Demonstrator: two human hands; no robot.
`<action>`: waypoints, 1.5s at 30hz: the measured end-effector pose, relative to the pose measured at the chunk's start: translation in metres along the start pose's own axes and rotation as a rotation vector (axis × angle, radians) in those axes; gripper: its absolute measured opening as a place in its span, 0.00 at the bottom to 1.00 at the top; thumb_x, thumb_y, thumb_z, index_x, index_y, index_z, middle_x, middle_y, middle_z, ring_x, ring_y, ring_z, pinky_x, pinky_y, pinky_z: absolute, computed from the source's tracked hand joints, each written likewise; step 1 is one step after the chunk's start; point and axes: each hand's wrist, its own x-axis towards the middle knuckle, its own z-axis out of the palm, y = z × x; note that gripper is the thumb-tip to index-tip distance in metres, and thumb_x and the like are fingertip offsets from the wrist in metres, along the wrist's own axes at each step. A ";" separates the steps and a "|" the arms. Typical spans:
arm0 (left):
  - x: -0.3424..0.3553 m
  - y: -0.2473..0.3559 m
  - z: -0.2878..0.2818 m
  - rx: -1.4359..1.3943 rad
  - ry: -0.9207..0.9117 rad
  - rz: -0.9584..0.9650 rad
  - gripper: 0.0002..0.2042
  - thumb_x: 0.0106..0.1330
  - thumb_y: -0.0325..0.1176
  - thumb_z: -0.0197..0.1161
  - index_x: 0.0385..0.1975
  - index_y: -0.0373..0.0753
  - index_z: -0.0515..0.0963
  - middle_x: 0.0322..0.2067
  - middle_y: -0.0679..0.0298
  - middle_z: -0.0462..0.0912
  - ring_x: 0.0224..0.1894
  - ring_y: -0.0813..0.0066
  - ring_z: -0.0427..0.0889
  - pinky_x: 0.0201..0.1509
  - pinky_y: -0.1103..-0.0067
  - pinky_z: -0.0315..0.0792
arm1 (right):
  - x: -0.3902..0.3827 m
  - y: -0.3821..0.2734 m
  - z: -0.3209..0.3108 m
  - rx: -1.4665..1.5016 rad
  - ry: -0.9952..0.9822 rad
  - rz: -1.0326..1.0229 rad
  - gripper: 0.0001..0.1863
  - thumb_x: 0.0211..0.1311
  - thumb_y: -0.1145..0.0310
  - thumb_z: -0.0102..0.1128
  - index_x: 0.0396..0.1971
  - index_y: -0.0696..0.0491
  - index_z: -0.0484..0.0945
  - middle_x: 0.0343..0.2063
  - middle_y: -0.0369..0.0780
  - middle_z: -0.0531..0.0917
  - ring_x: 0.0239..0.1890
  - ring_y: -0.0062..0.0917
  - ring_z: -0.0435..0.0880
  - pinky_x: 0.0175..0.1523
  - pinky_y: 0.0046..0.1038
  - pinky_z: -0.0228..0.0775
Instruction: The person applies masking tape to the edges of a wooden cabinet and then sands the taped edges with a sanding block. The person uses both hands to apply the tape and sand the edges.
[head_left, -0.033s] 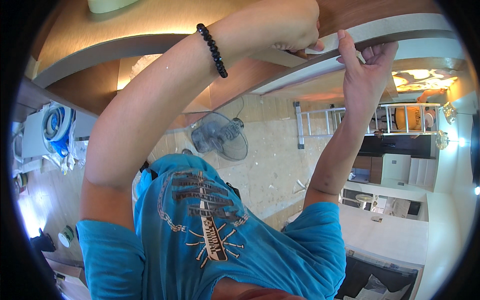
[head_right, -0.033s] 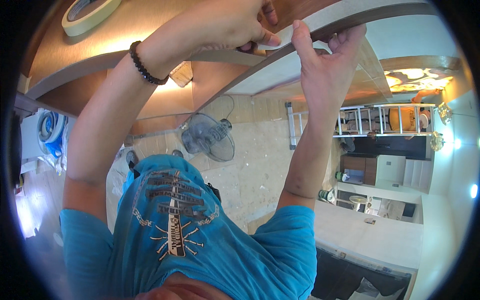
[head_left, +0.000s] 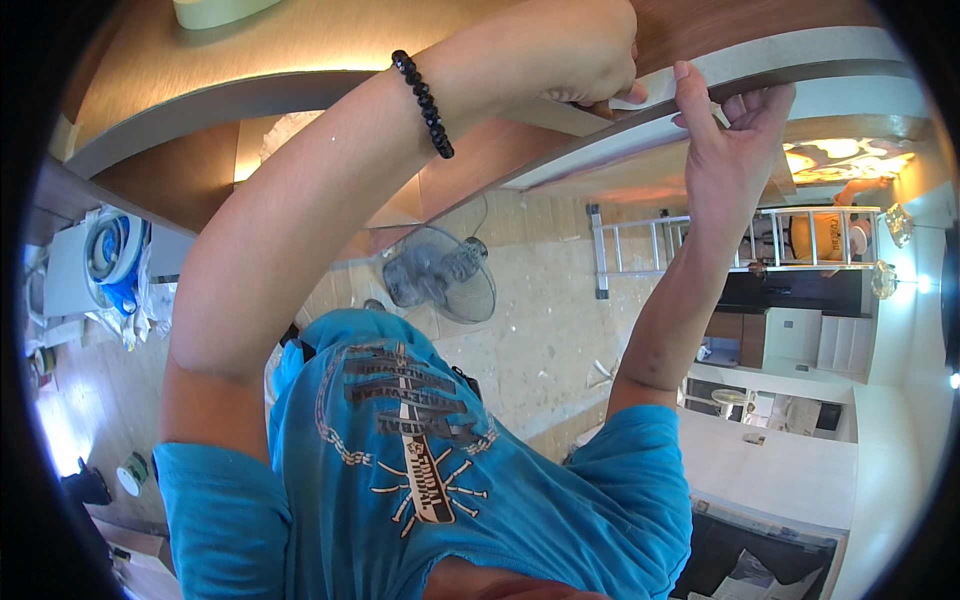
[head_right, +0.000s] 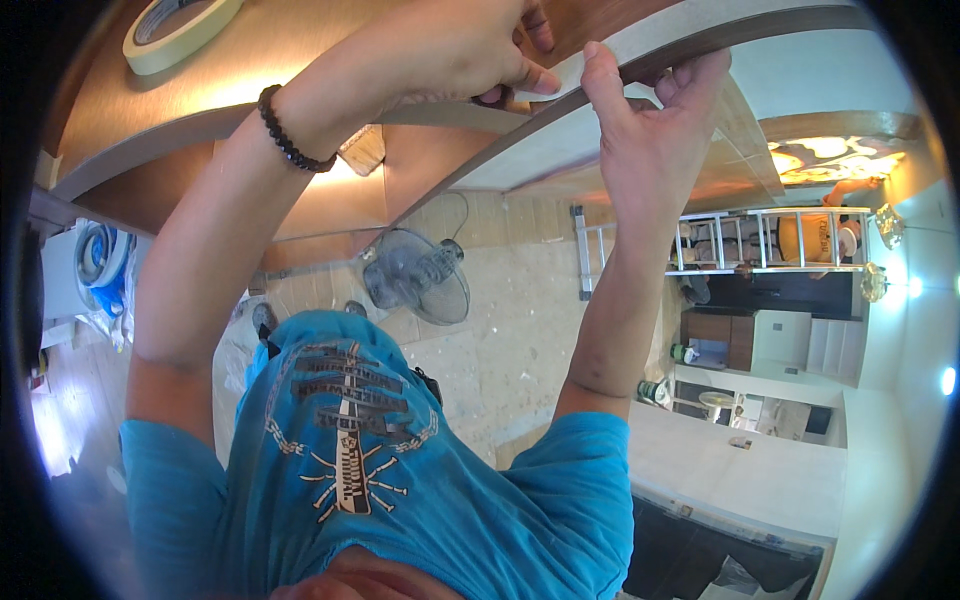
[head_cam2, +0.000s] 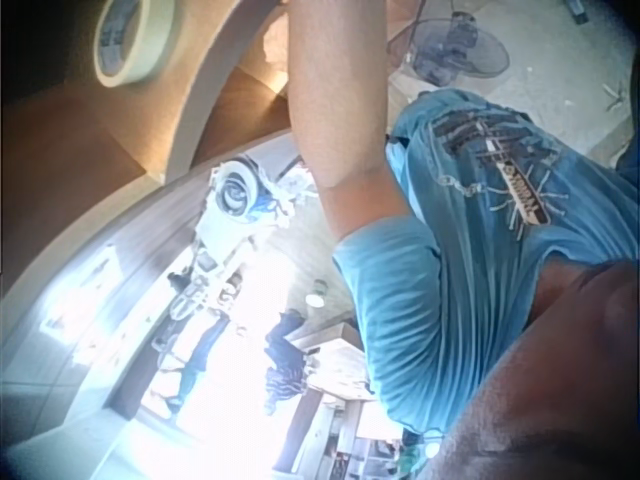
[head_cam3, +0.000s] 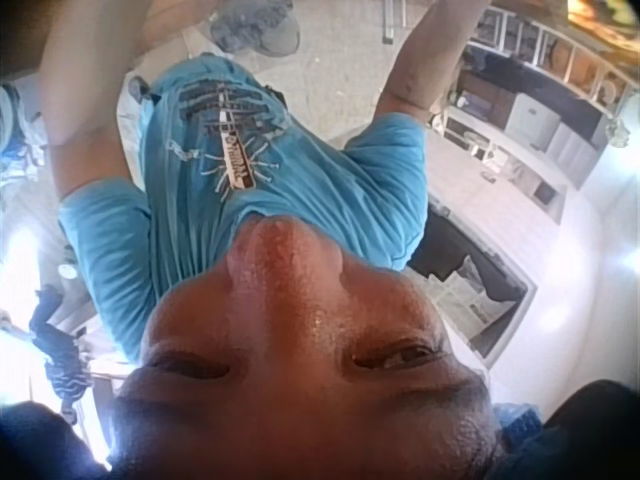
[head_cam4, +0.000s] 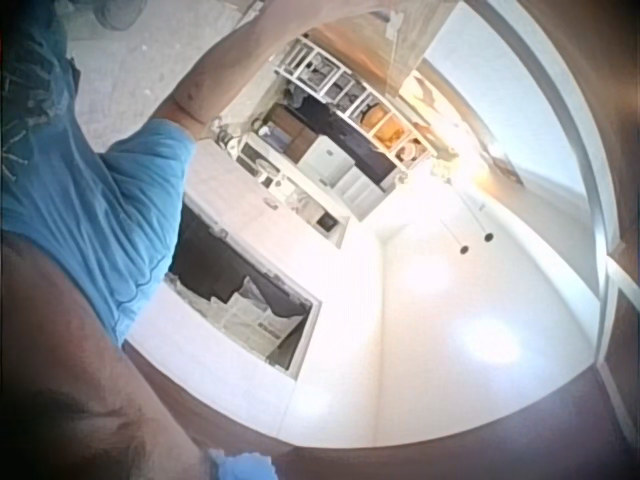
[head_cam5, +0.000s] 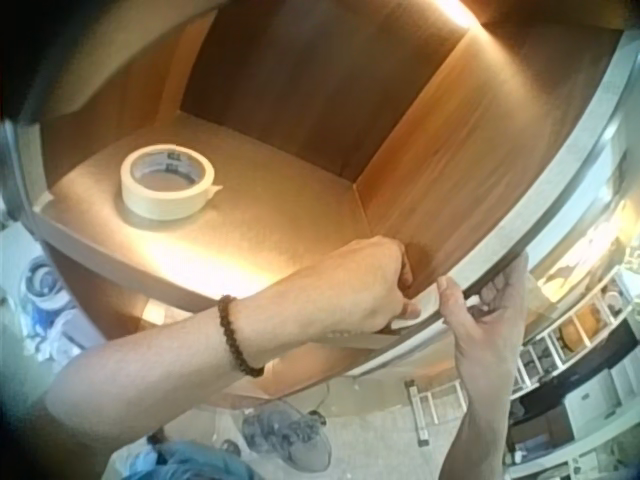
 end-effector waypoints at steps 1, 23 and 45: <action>0.003 0.000 0.000 0.024 -0.015 0.003 0.14 0.62 0.34 0.72 0.35 0.26 0.85 0.32 0.40 0.86 0.39 0.45 0.87 0.42 0.62 0.79 | 0.002 0.000 0.000 0.006 -0.001 -0.016 0.37 0.59 0.69 0.76 0.64 0.57 0.63 0.50 0.43 0.79 0.48 0.25 0.82 0.41 0.24 0.78; 0.024 -0.020 0.024 0.148 -0.023 -0.068 0.21 0.65 0.41 0.72 0.48 0.30 0.80 0.32 0.55 0.88 0.30 0.71 0.88 0.36 0.73 0.79 | -0.011 0.008 0.010 0.072 -0.036 0.071 0.34 0.61 0.75 0.71 0.64 0.60 0.62 0.52 0.45 0.78 0.50 0.27 0.82 0.45 0.26 0.81; -0.079 -0.008 -0.022 0.169 0.321 0.173 0.14 0.65 0.36 0.70 0.47 0.38 0.83 0.31 0.57 0.87 0.33 0.64 0.87 0.41 0.69 0.79 | -0.014 0.001 0.016 0.090 0.005 0.160 0.26 0.62 0.78 0.70 0.58 0.58 0.68 0.46 0.41 0.82 0.47 0.22 0.82 0.47 0.25 0.79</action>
